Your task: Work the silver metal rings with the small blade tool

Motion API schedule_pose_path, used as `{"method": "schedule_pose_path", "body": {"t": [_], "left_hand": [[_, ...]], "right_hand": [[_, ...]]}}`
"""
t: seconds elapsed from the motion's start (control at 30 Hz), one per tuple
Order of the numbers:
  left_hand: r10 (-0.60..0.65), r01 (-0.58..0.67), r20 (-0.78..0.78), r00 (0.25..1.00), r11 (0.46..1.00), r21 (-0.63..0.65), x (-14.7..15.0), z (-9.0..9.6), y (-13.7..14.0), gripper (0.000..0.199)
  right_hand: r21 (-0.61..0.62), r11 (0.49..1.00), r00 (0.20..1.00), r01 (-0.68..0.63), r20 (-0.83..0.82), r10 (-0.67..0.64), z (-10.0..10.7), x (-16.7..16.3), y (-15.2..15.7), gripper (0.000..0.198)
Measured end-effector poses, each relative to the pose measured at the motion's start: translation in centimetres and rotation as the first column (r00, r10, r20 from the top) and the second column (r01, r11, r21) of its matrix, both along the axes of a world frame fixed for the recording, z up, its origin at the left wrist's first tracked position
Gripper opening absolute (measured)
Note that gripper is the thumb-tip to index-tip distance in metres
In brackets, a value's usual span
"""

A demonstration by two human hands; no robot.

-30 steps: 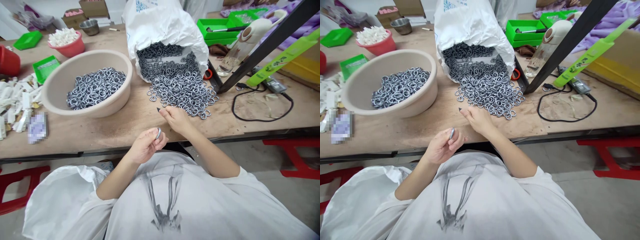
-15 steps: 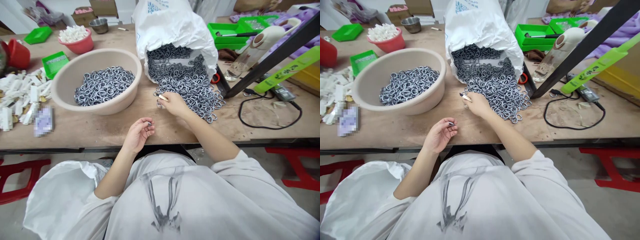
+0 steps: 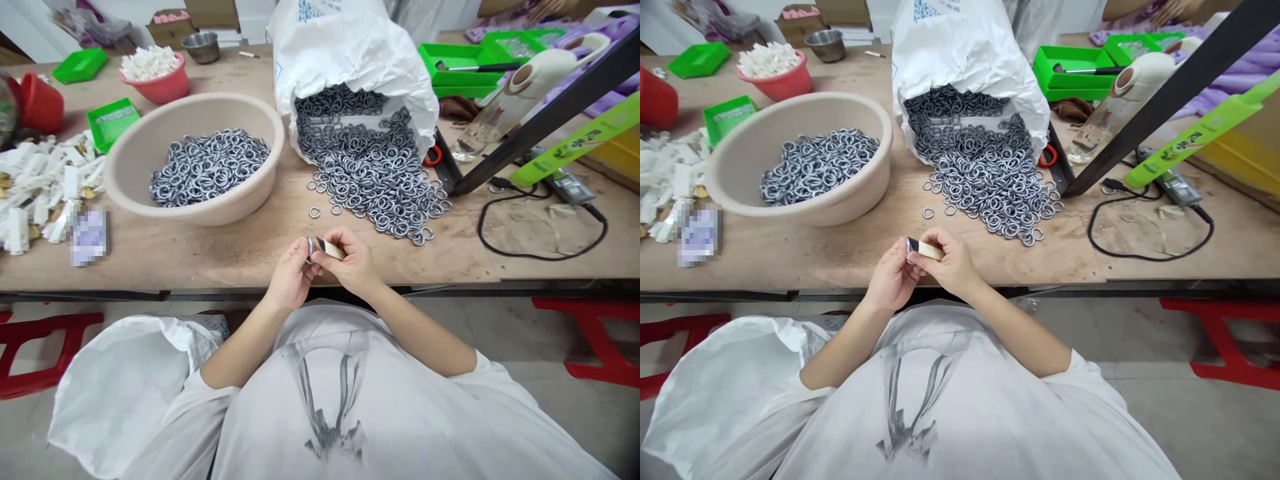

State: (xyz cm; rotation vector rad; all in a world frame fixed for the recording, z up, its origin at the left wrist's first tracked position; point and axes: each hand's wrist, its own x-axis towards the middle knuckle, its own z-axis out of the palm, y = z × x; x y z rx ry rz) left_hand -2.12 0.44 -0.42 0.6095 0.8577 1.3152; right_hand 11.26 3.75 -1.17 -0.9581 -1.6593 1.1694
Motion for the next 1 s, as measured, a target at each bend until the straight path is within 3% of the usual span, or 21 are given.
{"method": "schedule_pose_path", "body": {"t": [0.17, 0.27, 0.4, 0.6, 0.73, 0.9, 0.97, 1.0], "left_hand": [[-0.030, 0.031, -0.039, 0.999, 0.999, 0.041, -0.6, 0.6, -0.1, 0.045], [-0.038, 0.038, -0.024, 0.999, 0.999, 0.012, -0.6, 0.7, 0.0, 0.042], [-0.073, 0.073, 0.000, 0.997, 0.997, 0.003, -0.5, 0.5, -0.3, 0.044], [-0.275, 0.275, -0.026, 0.961, 0.945, 0.178, -1.2, 0.8, -1.4, 0.044], [-0.128, 0.134, -0.053, 0.990, 0.983, 0.128, -2.2, 0.5, -0.9, 0.039], [0.001, -0.001, -0.036, 0.999, 1.000, 0.008, -3.5, 0.0, 0.3, 0.031], [0.052, -0.053, -0.027, 0.998, 0.998, -0.035, -4.0, -0.1, 0.7, 0.031], [0.079, -0.080, -0.024, 0.997, 0.995, -0.055, -4.2, -0.2, 0.8, 0.031]], "right_hand": [[0.242, 0.964, 0.948, -0.115, 0.317, 0.033, 2.2, 1.2, -0.4, 0.064], [0.324, 0.935, 0.905, -0.145, 0.425, -0.007, 2.8, 1.1, -0.9, 0.062], [0.330, 0.932, 0.883, -0.151, 0.469, -0.023, 2.6, 1.0, -0.9, 0.056], [0.182, 0.983, 0.816, -0.004, 0.569, -0.102, 1.2, 1.4, 2.9, 0.059], [0.229, 0.972, 0.664, 0.047, 0.720, -0.202, 1.6, 0.1, 6.0, 0.041], [0.223, 0.974, 0.484, -0.048, 0.858, -0.172, 1.5, -2.4, 8.8, 0.029], [0.220, 0.975, 0.499, -0.039, 0.849, -0.172, 1.3, -2.4, 9.2, 0.025], [0.204, 0.979, 0.547, -0.028, 0.822, -0.156, 1.2, -2.2, 9.1, 0.023]]}}
